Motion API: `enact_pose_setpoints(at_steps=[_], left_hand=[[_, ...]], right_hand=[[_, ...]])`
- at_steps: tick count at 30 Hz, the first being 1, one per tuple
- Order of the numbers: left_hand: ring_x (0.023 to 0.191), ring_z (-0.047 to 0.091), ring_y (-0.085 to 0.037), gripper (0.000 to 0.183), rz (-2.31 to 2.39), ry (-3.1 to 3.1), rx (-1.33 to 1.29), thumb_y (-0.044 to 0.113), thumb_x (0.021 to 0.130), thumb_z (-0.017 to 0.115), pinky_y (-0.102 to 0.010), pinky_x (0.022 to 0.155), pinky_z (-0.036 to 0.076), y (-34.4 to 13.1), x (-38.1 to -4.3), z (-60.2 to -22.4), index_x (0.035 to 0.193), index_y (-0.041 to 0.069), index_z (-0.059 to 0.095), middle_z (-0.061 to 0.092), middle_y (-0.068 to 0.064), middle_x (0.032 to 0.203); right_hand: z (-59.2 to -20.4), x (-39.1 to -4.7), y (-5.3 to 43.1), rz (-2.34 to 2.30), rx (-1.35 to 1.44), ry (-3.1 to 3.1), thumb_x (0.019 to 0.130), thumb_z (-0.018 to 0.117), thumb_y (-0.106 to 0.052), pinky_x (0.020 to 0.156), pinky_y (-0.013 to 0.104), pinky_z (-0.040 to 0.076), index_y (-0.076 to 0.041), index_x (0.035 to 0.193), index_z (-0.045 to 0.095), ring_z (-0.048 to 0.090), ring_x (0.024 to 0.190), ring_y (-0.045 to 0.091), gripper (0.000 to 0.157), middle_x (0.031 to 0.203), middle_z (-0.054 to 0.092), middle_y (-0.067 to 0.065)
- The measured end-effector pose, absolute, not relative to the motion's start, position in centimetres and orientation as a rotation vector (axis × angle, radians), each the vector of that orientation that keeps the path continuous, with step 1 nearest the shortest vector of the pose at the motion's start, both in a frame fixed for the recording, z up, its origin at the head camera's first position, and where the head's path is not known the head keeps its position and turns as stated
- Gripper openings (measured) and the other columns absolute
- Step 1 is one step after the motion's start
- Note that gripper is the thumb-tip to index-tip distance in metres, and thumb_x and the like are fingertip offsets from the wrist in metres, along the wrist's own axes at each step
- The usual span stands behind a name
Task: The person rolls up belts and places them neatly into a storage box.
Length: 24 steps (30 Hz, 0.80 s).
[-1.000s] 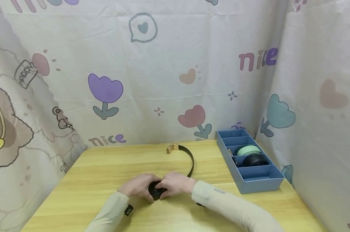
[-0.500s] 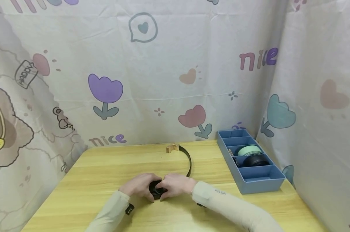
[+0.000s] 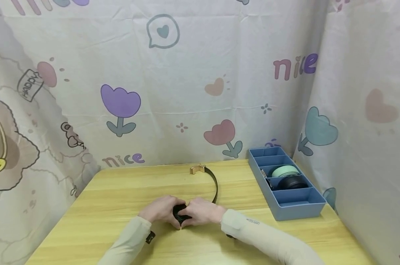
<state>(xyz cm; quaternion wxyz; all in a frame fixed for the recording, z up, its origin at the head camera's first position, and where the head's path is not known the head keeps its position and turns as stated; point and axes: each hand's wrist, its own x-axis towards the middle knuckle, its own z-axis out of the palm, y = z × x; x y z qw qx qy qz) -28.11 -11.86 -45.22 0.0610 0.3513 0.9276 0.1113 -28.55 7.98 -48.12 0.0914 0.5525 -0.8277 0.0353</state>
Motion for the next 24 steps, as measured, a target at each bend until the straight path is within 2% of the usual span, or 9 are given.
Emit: enact_pose_setpoints(at_steps=[5, 8, 12, 17, 20, 24], left_hand=[[0.087, 0.059, -0.006, 0.065, 0.365, 2.731, 1.101, 0.030, 0.055, 0.094, -0.028, 0.083, 0.049, -12.19, -28.37, -44.97, 0.115, 0.026, 0.069, 0.070, 0.010, 0.102], [0.091, 0.059, -0.005, 0.065, 0.398, 2.689, 1.088, 0.024, 0.055, 0.094, -0.028, 0.086, 0.048, -12.37, -28.41, -44.93, 0.115, 0.030, 0.068, 0.069, 0.013, 0.105], [0.086, 0.057, -0.005, 0.053, 0.381, 2.705, 1.101, 0.029, 0.058, 0.093, -0.027, 0.080, 0.048, -12.34, -28.33, -44.93, 0.103, 0.028, 0.066, 0.066, 0.012, 0.097], [0.078, 0.052, -0.006, 0.052, 0.338, 2.807, 1.039, 0.051, 0.059, 0.090, -0.028, 0.072, 0.047, -12.05, -27.97, -45.02, 0.091, 0.023, 0.060, 0.060, 0.009, 0.086], [0.075, 0.052, -0.007, 0.051, 0.337, 2.832, 1.019, 0.054, 0.060, 0.088, -0.028, 0.070, 0.046, -11.81, -27.82, -45.11, 0.091, 0.023, 0.061, 0.060, 0.010, 0.083], [0.077, 0.055, -0.006, 0.051, 0.323, 2.814, 1.079, 0.047, 0.059, 0.090, -0.026, 0.072, 0.047, -11.84, -28.05, -45.34, 0.097, 0.024, 0.065, 0.064, 0.010, 0.086]], right_hand=[[-48.09, -29.05, 8.63, 0.021, 1.644, -2.490, 0.090, 0.064, -0.051, 0.060, 0.010, 0.042, -0.024, 0.124, 0.064, 0.054, 0.070, -0.008, 0.043, 0.092, 0.070, -0.012], [-48.22, -29.15, 8.66, 0.011, 1.665, -2.484, 0.091, 0.064, -0.048, 0.069, 0.011, 0.047, -0.022, 0.129, 0.062, 0.060, 0.083, -0.007, 0.046, 0.104, 0.070, -0.011], [-48.24, -28.98, 8.33, 0.064, 1.654, -2.455, 0.091, 0.067, -0.042, 0.063, 0.009, 0.044, -0.022, 0.118, 0.067, 0.057, 0.074, -0.008, 0.033, 0.094, 0.071, -0.013], [-48.22, -28.51, 7.87, 0.093, 1.584, -2.444, 0.089, 0.070, -0.041, 0.045, 0.009, 0.026, -0.026, 0.101, 0.068, 0.037, 0.053, -0.008, 0.020, 0.070, 0.059, -0.016], [-48.19, -28.26, 7.82, 0.108, 1.560, -2.461, 0.089, 0.069, -0.042, 0.042, 0.010, 0.022, -0.026, 0.099, 0.069, 0.032, 0.050, -0.008, 0.019, 0.065, 0.054, -0.016], [-47.86, -28.37, 8.22, 0.111, 1.598, -2.509, 0.089, 0.068, -0.045, 0.047, 0.009, 0.028, -0.027, 0.109, 0.068, 0.039, 0.055, -0.009, 0.027, 0.072, 0.059, -0.016]])
